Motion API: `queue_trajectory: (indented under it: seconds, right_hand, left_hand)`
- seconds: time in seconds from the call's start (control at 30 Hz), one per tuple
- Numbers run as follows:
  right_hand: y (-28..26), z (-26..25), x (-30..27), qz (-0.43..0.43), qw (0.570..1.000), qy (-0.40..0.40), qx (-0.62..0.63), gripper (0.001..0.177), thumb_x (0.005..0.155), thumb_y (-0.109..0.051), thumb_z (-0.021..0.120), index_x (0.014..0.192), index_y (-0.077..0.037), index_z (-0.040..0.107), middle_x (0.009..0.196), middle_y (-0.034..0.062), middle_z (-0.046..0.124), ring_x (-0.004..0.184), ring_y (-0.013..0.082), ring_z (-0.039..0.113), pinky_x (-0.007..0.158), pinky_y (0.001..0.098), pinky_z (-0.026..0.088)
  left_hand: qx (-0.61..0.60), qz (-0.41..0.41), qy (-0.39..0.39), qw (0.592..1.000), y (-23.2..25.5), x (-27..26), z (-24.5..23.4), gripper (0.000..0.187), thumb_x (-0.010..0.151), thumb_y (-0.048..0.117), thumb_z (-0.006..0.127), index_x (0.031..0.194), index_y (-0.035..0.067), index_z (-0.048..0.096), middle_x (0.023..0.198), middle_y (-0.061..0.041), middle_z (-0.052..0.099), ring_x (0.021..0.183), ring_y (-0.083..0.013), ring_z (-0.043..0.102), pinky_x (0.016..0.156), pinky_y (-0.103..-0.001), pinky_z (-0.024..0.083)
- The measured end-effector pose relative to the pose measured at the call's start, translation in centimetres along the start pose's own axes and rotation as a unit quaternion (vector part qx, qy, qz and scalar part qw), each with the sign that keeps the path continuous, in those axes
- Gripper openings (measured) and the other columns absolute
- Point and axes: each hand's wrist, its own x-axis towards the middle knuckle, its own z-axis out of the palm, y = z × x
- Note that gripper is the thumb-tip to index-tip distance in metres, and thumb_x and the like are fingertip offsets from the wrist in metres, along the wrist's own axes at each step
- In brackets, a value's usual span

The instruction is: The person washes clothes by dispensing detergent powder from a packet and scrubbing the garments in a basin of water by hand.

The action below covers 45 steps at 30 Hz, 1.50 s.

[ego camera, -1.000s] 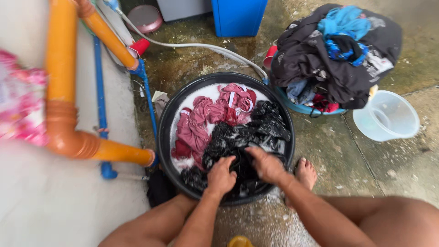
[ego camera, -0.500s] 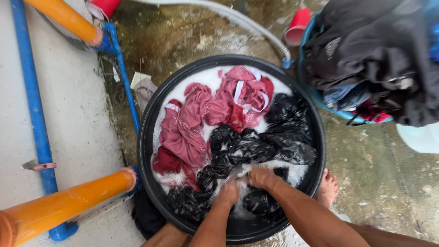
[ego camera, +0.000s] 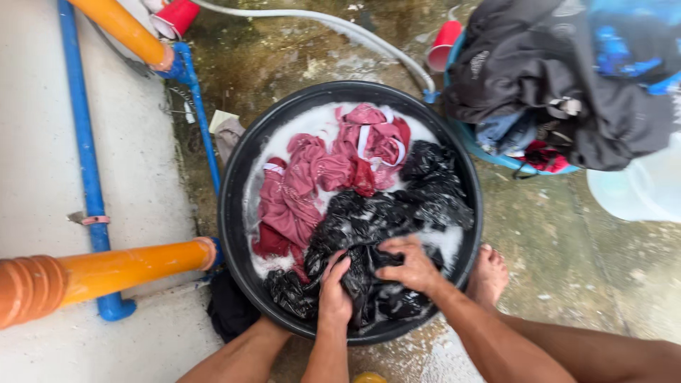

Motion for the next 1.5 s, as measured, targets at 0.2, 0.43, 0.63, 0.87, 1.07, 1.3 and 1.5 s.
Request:
queue_trajectory:
  seconds: [0.2, 0.43, 0.63, 0.87, 1.07, 1.3, 1.5]
  right_hand:
    - [-2.2, 2.3, -1.9, 0.032, 0.950, 0.075, 0.301, 0.059, 0.066, -0.026, 0.076, 0.121, -0.006, 0.069, 0.123, 0.0080, 0.066, 0.115, 0.0220, 0.062, 0.102, 0.0327, 0.047]
    - [1.3, 4.5, 0.4, 0.137, 0.981, 0.070, 0.115, 0.069, 0.069, -0.035, 0.090, 0.122, -0.005, 0.059, 0.118, 0.0125, 0.069, 0.109, 0.0234, 0.065, 0.097, 0.0369, 0.049]
    - [6.7, 9.8, 5.2, 0.214, 0.972, -0.004, 0.096, 0.066, 0.076, -0.044, 0.080, 0.126, -0.006, 0.061, 0.118, 0.0140, 0.071, 0.107, 0.0249, 0.067, 0.093, 0.0378, 0.052]
    - [1.1, 7.9, 3.2, 0.362, 0.832, 0.040, 0.418, 0.052, 0.091, -0.046, 0.064, 0.127, -0.008, 0.068, 0.128, 0.0105, 0.068, 0.116, 0.0225, 0.060, 0.093, 0.0380, 0.048]
    - [-2.9, 7.1, -0.5, 0.181, 0.886, 0.204, 0.374, 0.040, 0.098, -0.037, 0.063, 0.122, -0.007, 0.066, 0.113, 0.0051, 0.071, 0.099, 0.0133, 0.061, 0.086, 0.0277, 0.050]
    - [-2.6, 6.8, 0.1, 0.274, 0.844, 0.240, 0.395, 0.019, 0.090, -0.016, 0.065, 0.086, 0.002, 0.071, 0.077, 0.0107, 0.070, 0.067, 0.0193, 0.060, 0.060, 0.0389, 0.048]
    - [-2.1, 5.6, 2.1, 0.263, 0.939, 0.186, 0.124, 0.031, 0.091, -0.030, 0.068, 0.101, 0.000, 0.070, 0.081, 0.0188, 0.069, 0.082, 0.0341, 0.070, 0.078, 0.0426, 0.053]
  left_hand:
    - [0.175, 0.074, 0.032, 0.981, -1.3, 0.3, 4.3, 0.062, 0.080, 0.030, 0.081, 0.132, 0.007, 0.057, 0.125, -0.005, 0.062, 0.117, -0.0197, 0.058, 0.103, -0.035, 0.044]
    - [0.481, 0.044, 0.110, 0.869, -2.5, 2.4, -1.0, 0.102, 0.095, 0.057, 0.081, 0.151, -0.009, 0.026, 0.154, -0.028, 0.036, 0.141, -0.0343, 0.038, 0.115, -0.040, 0.031]
    - [0.438, -0.113, 0.150, 0.879, -5.1, 7.9, -3.8, 0.082, 0.087, 0.056, 0.063, 0.147, 0.003, 0.050, 0.152, -0.015, 0.053, 0.137, -0.0279, 0.052, 0.114, -0.040, 0.040]
    - [0.100, -0.155, 0.169, 0.968, -3.0, 4.9, 1.5, 0.066, 0.087, 0.044, 0.062, 0.135, -0.002, 0.062, 0.135, -0.023, 0.065, 0.122, -0.0380, 0.062, 0.103, -0.051, 0.050]
    - [0.435, 0.132, 0.249, 0.855, -2.3, -0.7, 7.3, 0.071, 0.088, 0.062, 0.057, 0.116, -0.001, 0.073, 0.121, -0.024, 0.070, 0.112, -0.0380, 0.064, 0.100, -0.043, 0.047]
    - [0.403, 0.086, 0.230, 0.882, -2.4, -0.2, 7.0, 0.060, 0.084, 0.045, 0.065, 0.114, -0.006, 0.069, 0.107, -0.029, 0.076, 0.095, -0.0387, 0.073, 0.086, -0.044, 0.054]
    - [0.468, 0.107, 0.183, 0.858, -2.3, 1.6, 5.1, 0.054, 0.089, 0.043, 0.061, 0.119, -0.002, 0.067, 0.117, -0.028, 0.071, 0.107, -0.0413, 0.067, 0.092, -0.045, 0.050]
